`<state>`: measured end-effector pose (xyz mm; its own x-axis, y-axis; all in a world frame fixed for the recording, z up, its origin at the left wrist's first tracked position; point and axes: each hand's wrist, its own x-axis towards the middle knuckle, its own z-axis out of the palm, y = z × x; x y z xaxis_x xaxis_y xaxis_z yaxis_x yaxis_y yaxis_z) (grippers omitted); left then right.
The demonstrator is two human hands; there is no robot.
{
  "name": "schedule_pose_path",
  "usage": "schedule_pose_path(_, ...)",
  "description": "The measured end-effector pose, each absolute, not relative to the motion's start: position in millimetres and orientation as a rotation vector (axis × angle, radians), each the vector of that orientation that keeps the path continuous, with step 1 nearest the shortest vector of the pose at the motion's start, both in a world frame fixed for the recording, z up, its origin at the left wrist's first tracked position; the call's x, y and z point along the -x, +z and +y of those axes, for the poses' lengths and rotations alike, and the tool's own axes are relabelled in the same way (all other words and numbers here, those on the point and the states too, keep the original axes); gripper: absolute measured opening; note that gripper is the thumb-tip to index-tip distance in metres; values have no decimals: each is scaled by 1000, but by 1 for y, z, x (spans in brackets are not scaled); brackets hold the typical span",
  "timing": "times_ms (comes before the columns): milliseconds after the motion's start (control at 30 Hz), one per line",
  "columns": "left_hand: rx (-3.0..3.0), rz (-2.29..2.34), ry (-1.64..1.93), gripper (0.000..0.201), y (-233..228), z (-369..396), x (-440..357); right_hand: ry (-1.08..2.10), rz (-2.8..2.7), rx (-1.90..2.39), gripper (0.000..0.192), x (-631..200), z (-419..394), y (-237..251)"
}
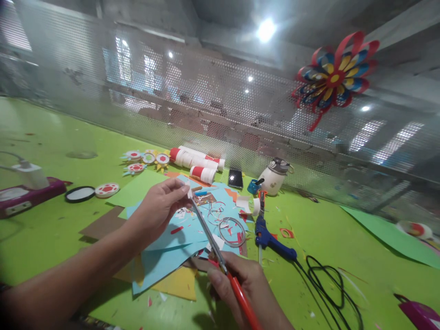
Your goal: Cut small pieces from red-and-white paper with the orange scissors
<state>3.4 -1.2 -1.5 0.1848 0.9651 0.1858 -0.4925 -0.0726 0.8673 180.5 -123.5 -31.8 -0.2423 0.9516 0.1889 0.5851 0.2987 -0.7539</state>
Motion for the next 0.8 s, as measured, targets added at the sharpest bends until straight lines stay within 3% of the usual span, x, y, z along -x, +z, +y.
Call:
schedule_pose_path(200,-998,636,1397,13,2,4,1,709,-2037,1342,54,-174,-125,-27)
schedule_pose_path(400,-1076,631,1388,13,1,2,0,685,-1889,1386,41,-179,-123,-24)
schedule_pose_path(800,-1108,609,1349,15,-4,-2,-4,638,-1888,1354,43,-180,-120,-31)
